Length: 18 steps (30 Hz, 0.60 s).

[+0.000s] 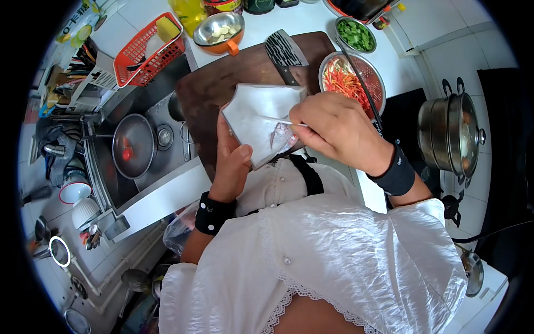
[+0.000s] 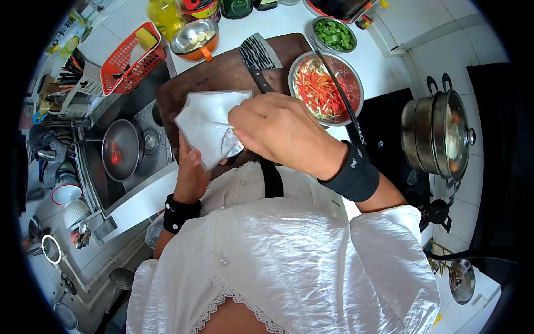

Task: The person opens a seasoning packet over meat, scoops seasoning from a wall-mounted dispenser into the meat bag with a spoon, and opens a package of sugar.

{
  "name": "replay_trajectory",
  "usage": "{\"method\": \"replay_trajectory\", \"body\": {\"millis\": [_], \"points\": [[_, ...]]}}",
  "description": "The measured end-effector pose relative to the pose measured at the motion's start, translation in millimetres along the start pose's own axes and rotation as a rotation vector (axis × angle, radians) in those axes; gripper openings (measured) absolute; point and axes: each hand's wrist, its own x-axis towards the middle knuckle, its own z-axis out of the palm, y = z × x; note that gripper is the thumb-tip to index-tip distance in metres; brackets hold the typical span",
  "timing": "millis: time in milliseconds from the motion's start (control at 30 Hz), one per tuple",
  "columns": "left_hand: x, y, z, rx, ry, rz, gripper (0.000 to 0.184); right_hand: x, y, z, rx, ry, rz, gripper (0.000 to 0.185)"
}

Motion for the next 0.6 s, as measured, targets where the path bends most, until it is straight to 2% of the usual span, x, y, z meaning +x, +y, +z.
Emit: {"method": "replay_trajectory", "body": {"millis": [67, 300, 433, 600], "points": [[-0.7, -1.4, 1.7, 0.077, 0.022, 0.03, 0.086, -3.5, 1.8, -5.3, -0.007, -0.019, -0.029, 0.014], [-2.4, 0.6, 4.6, -0.01, -0.013, -0.041, 0.094, -1.6, 0.9, -8.9, -0.008, 0.04, 0.036, 0.013], [-3.2, -4.4, 2.6, 0.094, -0.026, -0.029, 0.088, -6.9, 2.4, -9.7, -0.008, -0.042, -0.02, 0.011], [-2.7, -5.6, 2.0, 0.099, -0.046, -0.025, 0.087, -5.2, 3.2, -15.7, 0.001, 0.001, -0.014, 0.011]]}}
